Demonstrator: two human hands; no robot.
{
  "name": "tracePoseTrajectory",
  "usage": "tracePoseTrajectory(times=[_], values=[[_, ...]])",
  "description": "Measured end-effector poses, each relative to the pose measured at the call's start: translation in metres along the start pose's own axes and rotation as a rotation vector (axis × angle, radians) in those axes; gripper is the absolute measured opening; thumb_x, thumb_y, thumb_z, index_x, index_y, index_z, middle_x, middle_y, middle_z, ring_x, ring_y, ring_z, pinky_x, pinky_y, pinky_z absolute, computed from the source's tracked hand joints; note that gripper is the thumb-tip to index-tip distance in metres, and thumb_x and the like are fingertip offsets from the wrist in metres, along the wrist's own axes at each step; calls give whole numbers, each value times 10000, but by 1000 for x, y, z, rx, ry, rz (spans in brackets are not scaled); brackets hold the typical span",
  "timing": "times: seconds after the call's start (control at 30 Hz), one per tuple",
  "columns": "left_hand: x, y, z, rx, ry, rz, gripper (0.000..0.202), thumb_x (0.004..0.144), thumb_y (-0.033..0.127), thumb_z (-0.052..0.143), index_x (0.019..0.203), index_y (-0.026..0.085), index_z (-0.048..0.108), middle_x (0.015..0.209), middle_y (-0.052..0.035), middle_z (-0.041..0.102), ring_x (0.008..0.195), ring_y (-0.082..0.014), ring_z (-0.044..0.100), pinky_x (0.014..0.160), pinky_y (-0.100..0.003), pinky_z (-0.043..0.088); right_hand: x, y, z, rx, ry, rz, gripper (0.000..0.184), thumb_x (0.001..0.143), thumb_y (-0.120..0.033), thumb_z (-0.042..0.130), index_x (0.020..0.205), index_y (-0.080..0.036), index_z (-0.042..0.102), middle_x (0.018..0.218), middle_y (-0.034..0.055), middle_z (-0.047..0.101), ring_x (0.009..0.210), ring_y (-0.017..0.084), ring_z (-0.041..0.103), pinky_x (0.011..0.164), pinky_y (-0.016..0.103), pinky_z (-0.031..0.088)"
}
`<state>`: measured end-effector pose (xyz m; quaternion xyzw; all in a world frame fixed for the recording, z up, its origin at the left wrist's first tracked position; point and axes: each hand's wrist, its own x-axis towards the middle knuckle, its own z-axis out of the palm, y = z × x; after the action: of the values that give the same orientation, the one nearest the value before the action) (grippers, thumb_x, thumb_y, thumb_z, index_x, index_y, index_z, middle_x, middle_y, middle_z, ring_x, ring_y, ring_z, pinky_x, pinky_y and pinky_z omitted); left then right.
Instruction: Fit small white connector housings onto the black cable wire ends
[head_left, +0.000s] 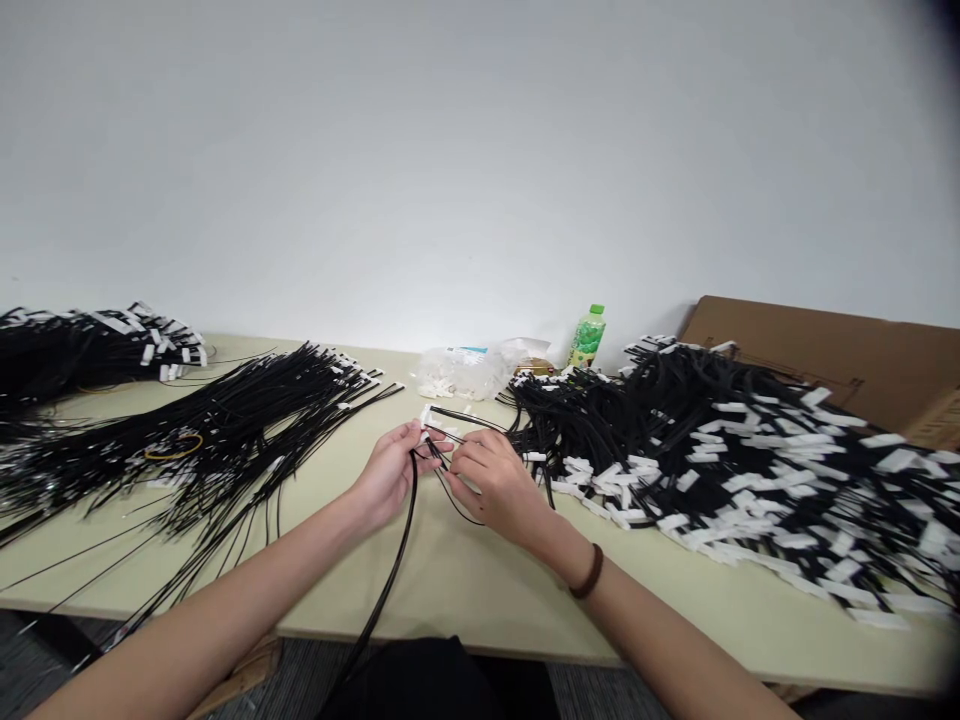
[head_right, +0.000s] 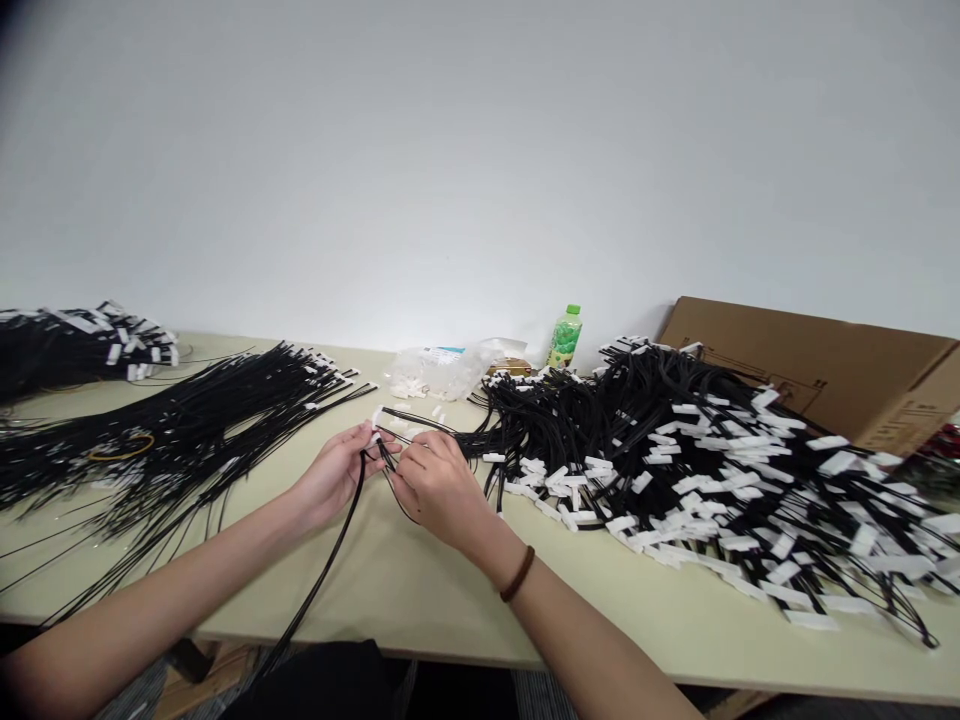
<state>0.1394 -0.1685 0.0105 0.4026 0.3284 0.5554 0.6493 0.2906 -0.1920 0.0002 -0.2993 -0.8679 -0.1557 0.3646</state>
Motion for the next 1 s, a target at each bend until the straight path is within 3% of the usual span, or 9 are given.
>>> tracePoseTrajectory(times=[1.0], values=[[0,-1,-1,-1,-28,3,194,852,154,409,719,102,541,726,-63,616,641,-117,618,507,-173,485,-1,1,3,18,-16,-13,157,850,-159,444,716,-144,525,761,46,547,837,182,446,793,345,374]])
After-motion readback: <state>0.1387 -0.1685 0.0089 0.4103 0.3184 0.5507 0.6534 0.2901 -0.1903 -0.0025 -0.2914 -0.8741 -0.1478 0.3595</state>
